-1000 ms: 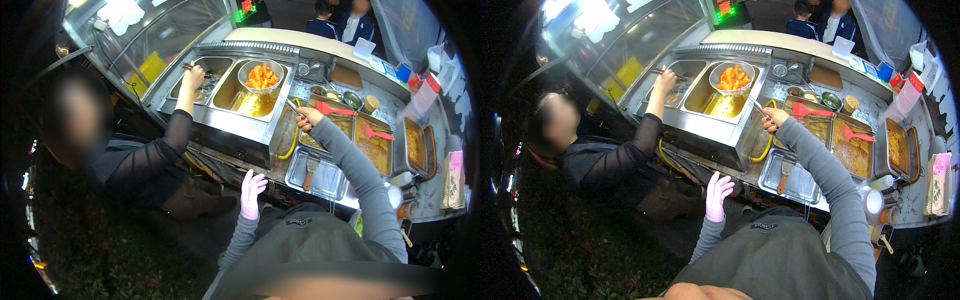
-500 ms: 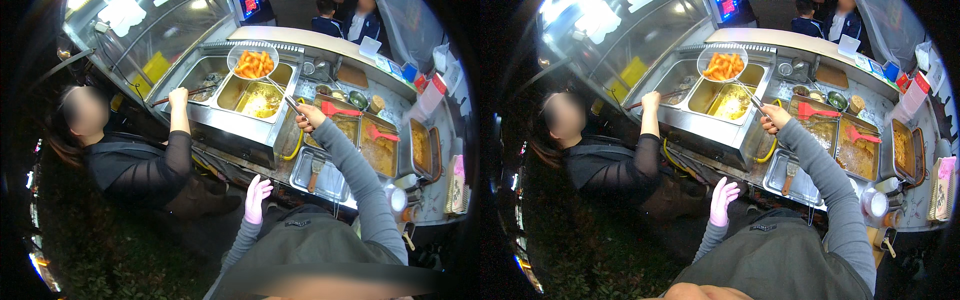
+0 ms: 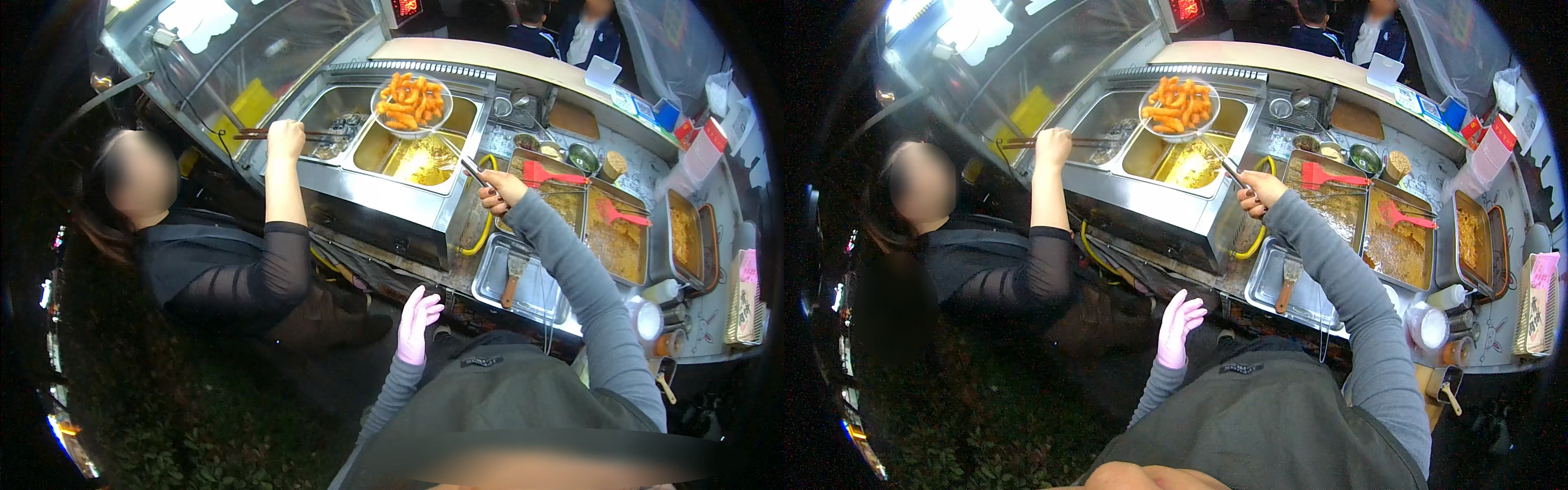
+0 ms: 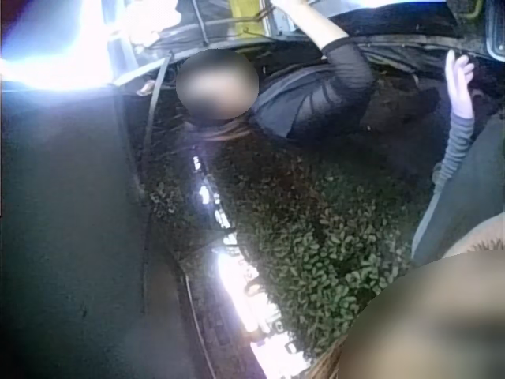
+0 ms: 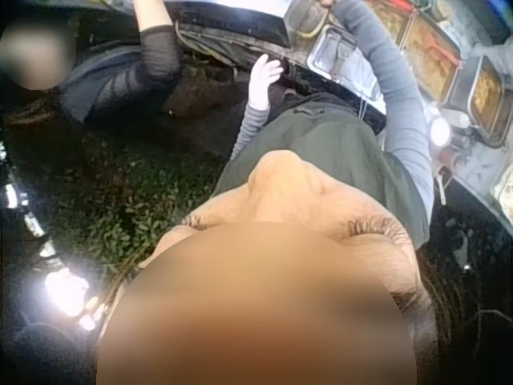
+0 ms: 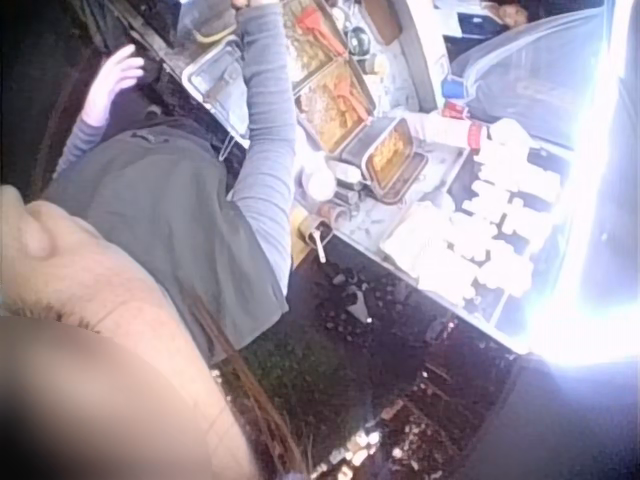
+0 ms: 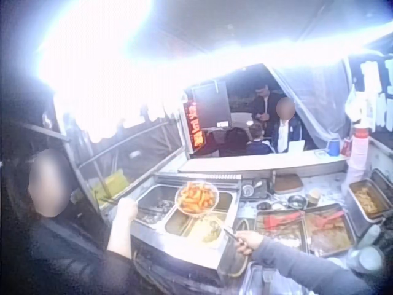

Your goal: The person uses tongs and chopsticks to remove fried items from a fryer and places them into a paper cone. They add lettuce, sauce, and other toppings, then hand the assembled food to a customer. The process is repeated for a second order.

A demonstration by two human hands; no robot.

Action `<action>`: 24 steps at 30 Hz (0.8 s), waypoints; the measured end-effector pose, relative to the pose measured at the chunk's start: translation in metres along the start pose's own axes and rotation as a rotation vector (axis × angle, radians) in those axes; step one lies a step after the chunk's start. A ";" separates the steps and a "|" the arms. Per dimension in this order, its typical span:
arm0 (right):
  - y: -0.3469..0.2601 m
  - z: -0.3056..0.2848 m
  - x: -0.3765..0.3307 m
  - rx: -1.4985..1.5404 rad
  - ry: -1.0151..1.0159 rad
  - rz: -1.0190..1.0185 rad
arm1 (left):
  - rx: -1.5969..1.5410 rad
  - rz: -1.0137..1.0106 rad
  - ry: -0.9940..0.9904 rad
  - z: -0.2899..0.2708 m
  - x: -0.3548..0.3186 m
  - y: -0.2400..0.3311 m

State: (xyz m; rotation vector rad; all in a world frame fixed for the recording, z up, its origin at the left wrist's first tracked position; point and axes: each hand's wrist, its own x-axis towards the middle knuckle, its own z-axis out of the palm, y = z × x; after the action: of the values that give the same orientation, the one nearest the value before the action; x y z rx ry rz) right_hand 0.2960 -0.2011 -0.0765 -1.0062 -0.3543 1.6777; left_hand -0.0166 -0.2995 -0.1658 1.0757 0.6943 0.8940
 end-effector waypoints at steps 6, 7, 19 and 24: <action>0.004 0.003 0.006 -0.013 0.039 0.035 | -0.003 -0.001 -0.007 -0.002 -0.006 -0.002; 0.004 0.004 0.005 -0.042 0.044 -0.003 | -0.002 -0.006 0.003 -0.002 -0.007 -0.001; 0.007 0.005 -0.008 -0.017 0.060 0.032 | -0.050 -0.081 0.000 -0.004 -0.008 -0.005; 0.001 -0.013 -0.074 0.061 -0.224 -0.128 | -0.043 -0.115 -0.144 0.016 0.010 -0.007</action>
State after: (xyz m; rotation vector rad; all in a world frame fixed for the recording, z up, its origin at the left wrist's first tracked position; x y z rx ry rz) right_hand 0.3088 -0.2715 -0.0526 -0.7367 -0.5015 1.6773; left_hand 0.0030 -0.2987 -0.1674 1.0400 0.6078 0.7227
